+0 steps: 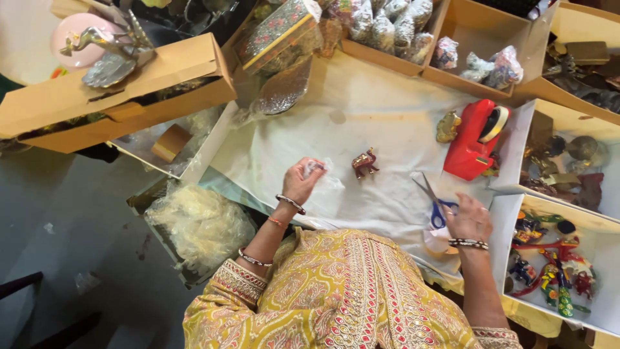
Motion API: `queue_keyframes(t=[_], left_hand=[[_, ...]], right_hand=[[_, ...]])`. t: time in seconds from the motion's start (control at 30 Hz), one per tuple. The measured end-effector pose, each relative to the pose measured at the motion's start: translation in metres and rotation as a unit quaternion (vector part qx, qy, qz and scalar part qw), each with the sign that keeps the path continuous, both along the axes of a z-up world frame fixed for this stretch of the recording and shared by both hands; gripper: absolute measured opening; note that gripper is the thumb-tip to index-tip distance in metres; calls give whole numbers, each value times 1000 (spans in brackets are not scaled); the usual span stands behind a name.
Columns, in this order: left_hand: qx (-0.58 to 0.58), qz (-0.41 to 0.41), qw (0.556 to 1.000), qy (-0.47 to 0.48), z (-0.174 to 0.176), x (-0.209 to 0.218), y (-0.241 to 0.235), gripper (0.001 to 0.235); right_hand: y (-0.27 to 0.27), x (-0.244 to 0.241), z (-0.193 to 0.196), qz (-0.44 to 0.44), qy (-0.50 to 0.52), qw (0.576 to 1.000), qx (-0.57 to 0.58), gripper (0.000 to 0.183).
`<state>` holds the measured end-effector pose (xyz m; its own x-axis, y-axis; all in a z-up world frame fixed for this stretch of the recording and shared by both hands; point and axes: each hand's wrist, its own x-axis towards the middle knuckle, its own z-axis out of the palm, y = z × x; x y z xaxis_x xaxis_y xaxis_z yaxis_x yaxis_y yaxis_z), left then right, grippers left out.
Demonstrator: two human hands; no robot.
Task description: The person wipes a small decorative figurine with a cloth, then wraps it in bubble wrap and secures it with tape. They repeat this process for a second figurine, handling the items one at a time on a table covered with various craft supplies.
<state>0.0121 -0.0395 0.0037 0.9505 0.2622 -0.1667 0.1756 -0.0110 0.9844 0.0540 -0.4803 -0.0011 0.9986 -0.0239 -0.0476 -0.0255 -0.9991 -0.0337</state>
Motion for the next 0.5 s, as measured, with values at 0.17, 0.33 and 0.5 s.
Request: queue_keyframes(t=[0.17,0.33,0.5], left_hand=[[-63,-138,988,-40,-6,11,-50,12],[-128,-244,961,-24,4,14,-87,14],[-141,-215,963,-82,10,11,-95,13]], right_hand=[[85,2,36,141,116,924,336,77],[124,1,5,216,216,764,568,89],[95,7,-47,94,313,639,696,25]])
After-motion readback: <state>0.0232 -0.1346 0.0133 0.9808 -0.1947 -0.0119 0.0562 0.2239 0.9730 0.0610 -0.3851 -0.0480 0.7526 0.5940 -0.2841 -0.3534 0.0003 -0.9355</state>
